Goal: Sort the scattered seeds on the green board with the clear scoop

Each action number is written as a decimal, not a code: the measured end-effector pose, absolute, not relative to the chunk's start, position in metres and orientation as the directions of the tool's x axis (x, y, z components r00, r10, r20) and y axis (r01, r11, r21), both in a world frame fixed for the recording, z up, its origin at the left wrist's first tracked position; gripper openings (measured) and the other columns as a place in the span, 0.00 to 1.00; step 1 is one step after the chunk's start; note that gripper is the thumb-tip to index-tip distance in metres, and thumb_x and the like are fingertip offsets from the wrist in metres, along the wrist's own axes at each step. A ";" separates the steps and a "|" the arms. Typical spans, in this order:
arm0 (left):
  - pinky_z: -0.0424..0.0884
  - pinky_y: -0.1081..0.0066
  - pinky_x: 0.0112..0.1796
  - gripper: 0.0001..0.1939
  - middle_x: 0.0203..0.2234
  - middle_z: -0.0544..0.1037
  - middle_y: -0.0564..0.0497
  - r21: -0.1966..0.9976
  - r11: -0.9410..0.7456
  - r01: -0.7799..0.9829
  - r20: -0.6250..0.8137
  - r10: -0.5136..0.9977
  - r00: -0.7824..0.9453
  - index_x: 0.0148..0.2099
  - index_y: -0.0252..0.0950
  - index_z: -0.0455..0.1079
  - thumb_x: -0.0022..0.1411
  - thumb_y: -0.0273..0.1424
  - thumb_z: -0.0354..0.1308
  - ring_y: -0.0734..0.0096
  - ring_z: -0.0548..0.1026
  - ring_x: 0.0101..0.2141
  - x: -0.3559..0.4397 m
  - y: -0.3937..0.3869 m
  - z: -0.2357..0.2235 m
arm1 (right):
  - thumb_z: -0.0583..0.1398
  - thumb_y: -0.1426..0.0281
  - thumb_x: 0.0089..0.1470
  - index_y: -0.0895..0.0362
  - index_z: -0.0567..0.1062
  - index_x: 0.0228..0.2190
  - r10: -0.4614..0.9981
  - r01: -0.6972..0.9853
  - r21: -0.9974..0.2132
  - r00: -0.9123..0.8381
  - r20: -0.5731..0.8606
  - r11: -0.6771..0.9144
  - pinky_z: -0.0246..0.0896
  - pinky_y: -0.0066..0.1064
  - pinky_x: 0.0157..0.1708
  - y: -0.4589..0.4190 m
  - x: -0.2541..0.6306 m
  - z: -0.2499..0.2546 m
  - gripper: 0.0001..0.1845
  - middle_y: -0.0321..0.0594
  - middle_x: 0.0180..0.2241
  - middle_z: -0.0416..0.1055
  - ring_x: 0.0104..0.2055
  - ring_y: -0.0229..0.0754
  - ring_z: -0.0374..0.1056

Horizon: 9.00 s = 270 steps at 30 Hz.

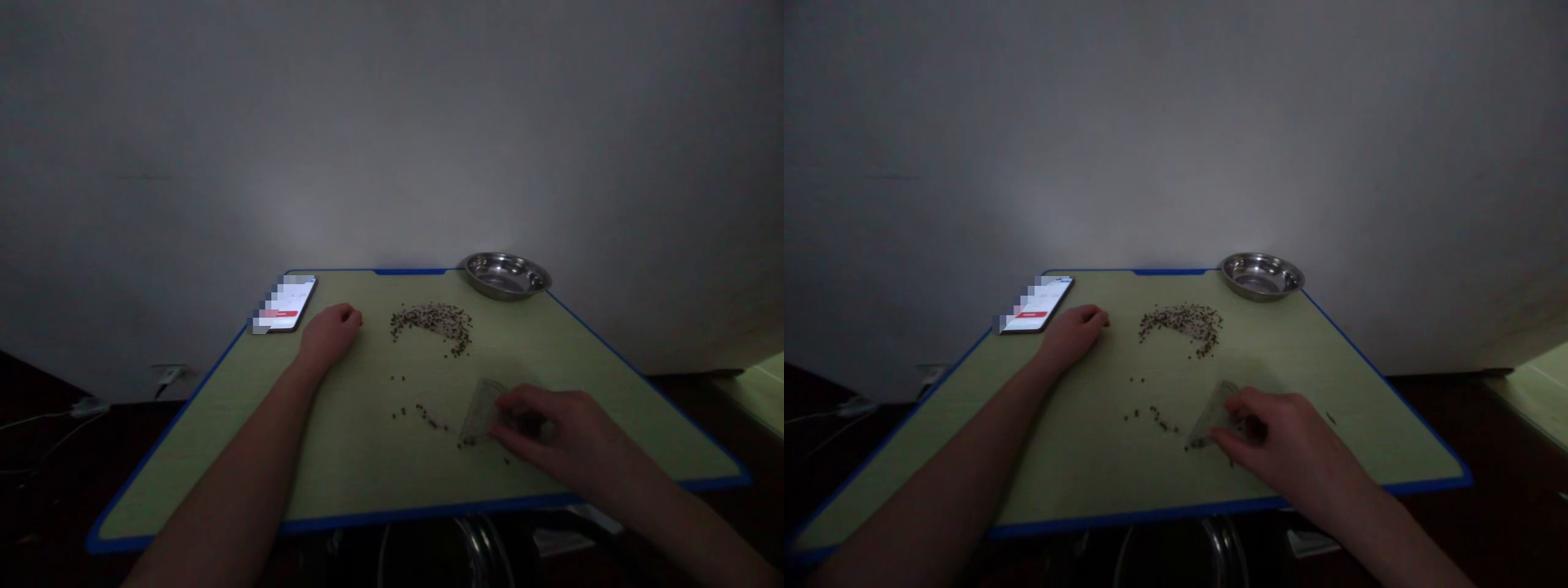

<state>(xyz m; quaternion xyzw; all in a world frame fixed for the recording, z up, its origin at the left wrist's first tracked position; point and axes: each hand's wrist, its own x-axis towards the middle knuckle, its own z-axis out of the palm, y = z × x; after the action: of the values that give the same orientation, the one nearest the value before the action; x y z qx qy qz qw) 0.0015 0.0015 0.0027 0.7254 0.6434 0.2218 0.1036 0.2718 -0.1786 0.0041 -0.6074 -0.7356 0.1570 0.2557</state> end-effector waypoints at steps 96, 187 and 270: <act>0.56 0.71 0.26 0.16 0.29 0.76 0.48 0.421 -0.142 0.896 0.182 0.981 0.070 0.32 0.37 0.72 0.59 0.37 0.44 0.69 0.70 0.29 0.002 -0.001 0.000 | 0.55 0.68 0.55 0.57 0.72 0.29 0.875 0.919 -0.205 -0.225 0.428 0.336 0.51 0.30 0.26 -0.051 0.213 0.026 0.08 0.41 0.26 0.74 0.26 0.39 0.67; 0.58 0.71 0.28 0.17 0.30 0.77 0.48 0.418 -0.156 0.895 0.195 0.978 0.079 0.32 0.38 0.72 0.59 0.38 0.43 0.68 0.71 0.30 0.001 0.001 -0.003 | 0.53 0.71 0.57 0.55 0.78 0.36 0.803 0.816 -0.117 -0.513 0.303 0.566 0.57 0.32 0.35 -0.045 0.192 0.023 0.13 0.42 0.34 0.75 0.35 0.43 0.68; 0.58 0.72 0.28 0.17 0.30 0.77 0.48 0.408 -0.143 0.902 0.159 0.984 0.084 0.32 0.37 0.71 0.59 0.38 0.43 0.67 0.72 0.31 -0.001 0.001 0.004 | 0.58 0.71 0.49 0.62 0.80 0.30 0.948 0.883 -0.350 -0.267 0.175 0.313 0.57 0.29 0.31 -0.001 0.202 0.025 0.11 0.49 0.31 0.77 0.32 0.42 0.69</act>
<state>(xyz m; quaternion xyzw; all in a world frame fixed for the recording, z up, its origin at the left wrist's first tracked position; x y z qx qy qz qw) -0.0010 0.0011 0.0040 0.7290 0.6465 0.2001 0.1024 0.2017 -0.0012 0.0246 -0.5789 -0.7905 0.0914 0.1778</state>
